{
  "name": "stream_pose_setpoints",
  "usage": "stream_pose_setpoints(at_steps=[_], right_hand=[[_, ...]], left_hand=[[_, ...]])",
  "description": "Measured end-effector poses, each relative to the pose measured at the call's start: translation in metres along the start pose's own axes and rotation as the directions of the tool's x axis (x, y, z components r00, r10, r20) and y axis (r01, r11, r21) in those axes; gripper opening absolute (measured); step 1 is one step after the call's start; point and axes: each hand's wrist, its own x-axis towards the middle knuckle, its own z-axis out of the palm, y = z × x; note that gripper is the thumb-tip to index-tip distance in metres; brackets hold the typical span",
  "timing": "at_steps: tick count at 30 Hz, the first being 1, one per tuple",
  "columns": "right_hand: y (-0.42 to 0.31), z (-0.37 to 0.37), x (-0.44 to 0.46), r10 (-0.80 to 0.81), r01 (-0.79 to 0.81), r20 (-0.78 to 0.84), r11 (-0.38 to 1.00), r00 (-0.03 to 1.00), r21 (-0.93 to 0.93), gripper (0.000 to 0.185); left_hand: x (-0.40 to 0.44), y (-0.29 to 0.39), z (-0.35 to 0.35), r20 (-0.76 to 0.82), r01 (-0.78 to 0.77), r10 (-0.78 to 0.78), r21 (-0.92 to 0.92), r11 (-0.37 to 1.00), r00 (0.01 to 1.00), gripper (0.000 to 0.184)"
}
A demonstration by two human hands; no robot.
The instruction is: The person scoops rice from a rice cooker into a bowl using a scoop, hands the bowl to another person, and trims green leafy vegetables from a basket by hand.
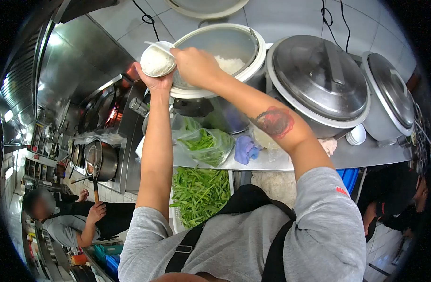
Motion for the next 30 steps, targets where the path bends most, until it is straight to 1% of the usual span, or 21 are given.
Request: stream_pose_setpoints(at_steps=[2,5,8,9,12,15,18,19,20,21,22,23,24,26,29,30], right_hand=[[0.005,-0.005,0.007,0.011,0.009,0.143,0.99,0.99,-0.139,0.03],[0.013,-0.031,0.023,-0.097,0.128,0.21,0.982,0.973,-0.138,0.031],[0.03,-0.027,0.04,-0.049,0.054,0.043,0.988,0.998,-0.142,0.033],[0.034,-0.024,0.044,-0.056,0.061,0.036,0.983,0.998,-0.171,0.034],[0.042,-0.015,0.038,-0.178,0.237,0.232,0.937,0.956,-0.256,0.035],[0.046,-0.015,0.044,-0.194,0.25,0.286,0.952,0.938,-0.174,0.036],[0.051,-0.026,0.053,-0.131,0.163,0.333,0.984,0.934,-0.069,0.037],[0.05,-0.023,0.051,-0.028,0.0,0.288,0.995,0.957,0.098,0.034],[0.051,-0.014,0.044,0.112,-0.177,0.301,0.964,0.947,0.197,0.033],[0.05,0.001,0.032,0.244,-0.343,0.327,0.894,0.913,0.288,0.032],[0.045,0.011,0.022,0.364,-0.493,0.365,0.788,0.857,0.37,0.032],[0.027,0.015,0.007,0.401,-0.565,0.411,0.687,0.819,0.457,0.031],[0.005,0.02,-0.009,0.429,-0.628,0.459,0.568,0.778,0.532,0.03],[-0.019,0.045,-0.024,0.314,-0.428,0.291,0.644,0.903,0.634,0.04],[-0.05,0.059,-0.015,0.39,-0.365,0.036,0.822,0.92,0.436,0.05],[-0.05,0.059,-0.015,0.349,-0.342,0.059,0.847,0.935,0.408,0.052]], left_hand=[[-0.003,-0.001,0.003,-0.028,0.007,-0.006,0.034,0.999,1.0,0.076],[-0.003,-0.001,0.004,-0.04,0.01,-0.012,-0.05,0.999,0.999,0.075],[-0.003,-0.001,0.007,-0.058,0.015,-0.015,0.003,1.0,0.998,0.076],[-0.002,-0.002,0.005,-0.053,0.02,-0.02,-0.003,1.0,0.998,0.077],[0.001,-0.001,0.005,-0.047,0.035,-0.034,0.01,0.999,0.998,0.079],[-0.002,-0.002,0.008,-0.066,0.033,-0.03,0.038,0.999,0.997,0.082],[0.002,-0.003,0.007,-0.069,0.034,-0.031,0.043,0.998,0.997,0.084],[0.002,-0.003,0.007,-0.076,0.028,-0.024,0.046,0.999,0.997,0.084],[0.001,-0.003,0.007,-0.086,0.02,-0.016,0.046,0.999,0.996,0.085],[0.001,-0.004,0.005,-0.098,-0.011,0.013,0.019,1.0,0.995,0.083],[0.003,-0.005,0.002,-0.11,-0.043,0.042,-0.005,0.999,0.993,0.081],[0.005,-0.006,0.001,-0.122,-0.074,0.071,-0.026,0.997,0.99,0.079],[0.004,-0.007,0.0,-0.117,-0.122,0.124,0.019,0.992,0.985,0.078],[0.003,-0.01,0.001,-0.096,-0.211,0.221,0.109,0.971,0.97,0.076],[0.002,-0.008,-0.019,-0.097,-0.08,0.11,0.276,0.958,0.989,0.081],[0.002,-0.006,-0.02,-0.105,-0.094,0.131,0.301,0.949,0.986,0.079]])
